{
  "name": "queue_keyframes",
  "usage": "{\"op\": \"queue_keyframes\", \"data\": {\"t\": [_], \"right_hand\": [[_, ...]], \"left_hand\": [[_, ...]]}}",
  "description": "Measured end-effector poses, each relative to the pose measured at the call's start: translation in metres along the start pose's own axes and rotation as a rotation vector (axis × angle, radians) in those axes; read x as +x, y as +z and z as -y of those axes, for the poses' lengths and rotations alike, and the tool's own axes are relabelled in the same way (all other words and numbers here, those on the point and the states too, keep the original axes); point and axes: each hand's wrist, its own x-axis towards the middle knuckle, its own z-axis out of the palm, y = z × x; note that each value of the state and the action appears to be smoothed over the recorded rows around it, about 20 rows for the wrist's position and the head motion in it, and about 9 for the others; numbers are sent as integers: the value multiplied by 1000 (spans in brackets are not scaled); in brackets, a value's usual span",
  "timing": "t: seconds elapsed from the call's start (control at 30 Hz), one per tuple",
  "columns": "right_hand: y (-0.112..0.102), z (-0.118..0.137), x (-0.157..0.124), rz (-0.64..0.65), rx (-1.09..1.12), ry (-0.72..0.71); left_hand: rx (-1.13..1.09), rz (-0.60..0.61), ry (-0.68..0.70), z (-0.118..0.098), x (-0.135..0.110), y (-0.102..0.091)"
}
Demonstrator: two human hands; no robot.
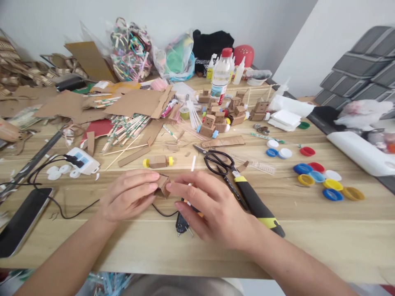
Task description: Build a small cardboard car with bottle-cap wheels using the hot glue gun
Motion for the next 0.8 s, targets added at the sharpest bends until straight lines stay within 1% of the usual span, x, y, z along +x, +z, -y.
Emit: {"op": "queue_keyframes", "data": {"t": [0.27,0.57,0.8], "right_hand": [[1,1,1,-8,18,3],[2,0,-1,-23,-3,-41],[2,1,2,-16,17,-39]], "left_hand": [[-5,-15,1,-3,4,1],[0,-28,15,-3,4,1],[11,-35,25,-4,5,1]]}}
